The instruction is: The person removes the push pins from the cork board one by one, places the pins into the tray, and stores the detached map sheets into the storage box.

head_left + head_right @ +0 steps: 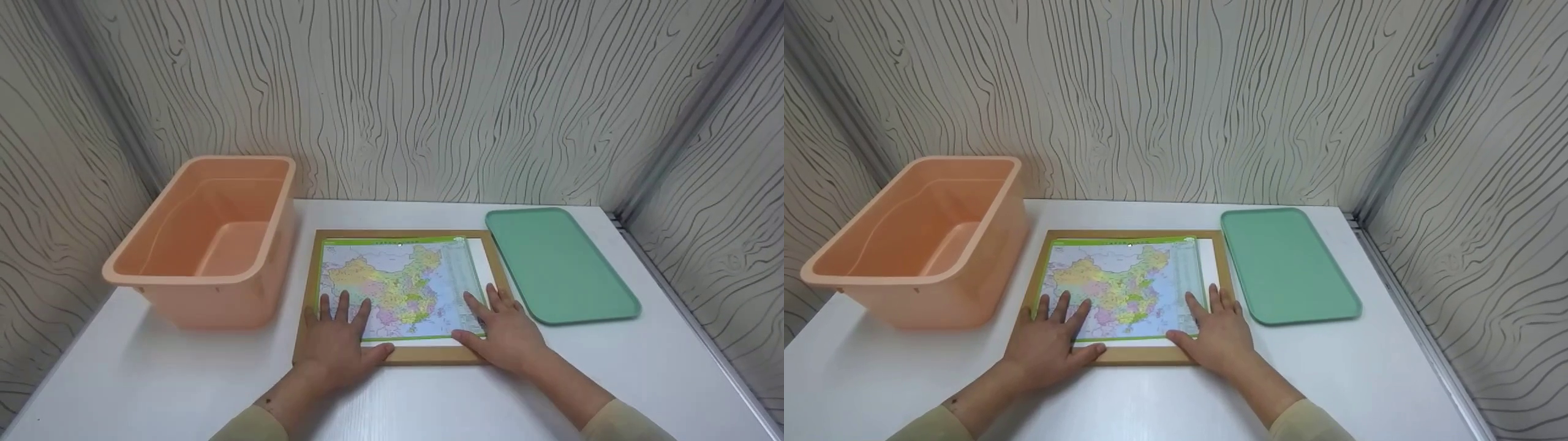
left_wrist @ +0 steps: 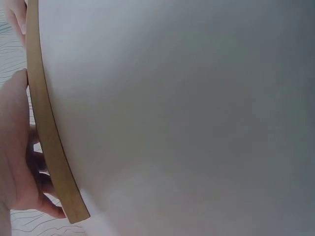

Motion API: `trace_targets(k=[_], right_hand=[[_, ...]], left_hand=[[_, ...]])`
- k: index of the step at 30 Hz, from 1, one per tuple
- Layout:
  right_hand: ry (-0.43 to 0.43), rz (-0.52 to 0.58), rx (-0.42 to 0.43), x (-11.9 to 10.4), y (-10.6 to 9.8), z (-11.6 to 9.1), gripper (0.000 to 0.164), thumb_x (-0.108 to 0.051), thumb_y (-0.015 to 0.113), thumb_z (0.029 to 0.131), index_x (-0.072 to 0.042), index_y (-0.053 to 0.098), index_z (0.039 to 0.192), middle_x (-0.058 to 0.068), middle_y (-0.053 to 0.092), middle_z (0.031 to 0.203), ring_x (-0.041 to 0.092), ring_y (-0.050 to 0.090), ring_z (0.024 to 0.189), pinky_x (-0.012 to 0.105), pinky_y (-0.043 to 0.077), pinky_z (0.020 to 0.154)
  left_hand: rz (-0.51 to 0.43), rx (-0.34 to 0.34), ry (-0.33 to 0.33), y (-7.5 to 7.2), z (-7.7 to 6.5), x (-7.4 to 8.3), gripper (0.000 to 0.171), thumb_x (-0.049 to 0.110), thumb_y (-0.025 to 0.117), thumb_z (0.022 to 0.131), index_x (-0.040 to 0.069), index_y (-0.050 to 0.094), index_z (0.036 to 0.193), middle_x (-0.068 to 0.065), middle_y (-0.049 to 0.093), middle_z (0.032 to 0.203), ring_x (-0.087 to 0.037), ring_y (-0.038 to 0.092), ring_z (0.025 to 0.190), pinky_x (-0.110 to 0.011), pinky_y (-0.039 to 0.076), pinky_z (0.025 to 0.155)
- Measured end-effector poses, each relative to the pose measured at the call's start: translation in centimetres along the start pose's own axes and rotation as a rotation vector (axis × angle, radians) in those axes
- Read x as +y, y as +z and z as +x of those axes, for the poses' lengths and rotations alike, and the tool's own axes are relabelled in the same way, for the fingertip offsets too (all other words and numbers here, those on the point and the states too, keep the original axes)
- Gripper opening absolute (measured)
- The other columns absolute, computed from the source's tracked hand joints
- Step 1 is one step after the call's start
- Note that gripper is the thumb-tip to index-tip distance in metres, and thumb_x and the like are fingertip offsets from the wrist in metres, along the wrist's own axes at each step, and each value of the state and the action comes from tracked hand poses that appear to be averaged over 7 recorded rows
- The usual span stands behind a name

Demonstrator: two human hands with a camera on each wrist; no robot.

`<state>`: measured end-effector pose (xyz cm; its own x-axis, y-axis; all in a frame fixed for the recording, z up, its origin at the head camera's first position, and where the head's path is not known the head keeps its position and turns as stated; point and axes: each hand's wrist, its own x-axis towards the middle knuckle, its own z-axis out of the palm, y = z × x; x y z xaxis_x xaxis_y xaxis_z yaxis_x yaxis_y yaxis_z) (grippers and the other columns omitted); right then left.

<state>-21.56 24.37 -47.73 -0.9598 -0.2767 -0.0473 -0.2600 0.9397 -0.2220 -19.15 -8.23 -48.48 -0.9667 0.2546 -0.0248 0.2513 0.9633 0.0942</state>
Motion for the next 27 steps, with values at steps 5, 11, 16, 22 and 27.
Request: trace_targets(k=[5,11,16,22,27], right_hand=[[0.007,0.009,-0.014,-0.3,-0.5,-0.3,0.095,-0.08,0.049,0.097,-0.014,0.043,0.164,0.035,0.026,0.167,0.056,0.019,0.155,0.07,0.026,0.119],[0.03,0.022,-0.04,-0.8,-1.2,-0.5,0.096,-0.082,0.049,0.095,-0.015,0.043,0.164,0.034,0.025,0.168,0.056,0.018,0.155,0.07,0.026,0.119],[0.046,0.029,-0.061,-1.1,-1.6,-0.6,0.097,-0.083,0.048,0.095,-0.016,0.042,0.164,0.034,0.024,0.168,0.056,0.017,0.156,0.07,0.025,0.12],[0.055,0.027,-0.082,-1.3,-2.2,-0.7,0.097,-0.084,0.047,0.094,-0.017,0.042,0.165,0.033,0.024,0.168,0.055,0.017,0.156,0.069,0.025,0.12],[0.056,0.03,-0.089,-1.5,-2.5,-0.8,0.097,-0.084,0.048,0.094,-0.016,0.042,0.164,0.034,0.025,0.168,0.056,0.018,0.155,0.07,0.026,0.119]], left_hand=[[0.001,-0.008,0.007,-0.4,-0.1,-0.1,0.103,0.093,0.026,0.091,0.024,0.038,0.167,-0.024,0.033,0.169,-0.06,0.023,0.152,-0.075,0.021,0.118],[-0.002,-0.007,0.02,-0.9,-0.1,-0.3,0.102,0.092,0.027,0.092,0.023,0.039,0.166,-0.024,0.034,0.168,-0.061,0.024,0.151,-0.076,0.023,0.117],[-0.005,-0.017,0.022,-1.5,-0.2,-0.4,0.102,0.092,0.028,0.092,0.023,0.041,0.165,-0.024,0.036,0.167,-0.061,0.026,0.15,-0.075,0.024,0.117],[-0.018,-0.042,0.015,-2.1,-0.2,-0.3,0.104,0.093,0.028,0.09,0.023,0.042,0.165,-0.024,0.035,0.167,-0.061,0.025,0.151,-0.075,0.024,0.117],[-0.037,-0.057,0.021,-2.6,-0.3,-0.4,0.103,0.093,0.031,0.091,0.022,0.043,0.165,-0.026,0.035,0.167,-0.062,0.025,0.151,-0.076,0.025,0.116]])
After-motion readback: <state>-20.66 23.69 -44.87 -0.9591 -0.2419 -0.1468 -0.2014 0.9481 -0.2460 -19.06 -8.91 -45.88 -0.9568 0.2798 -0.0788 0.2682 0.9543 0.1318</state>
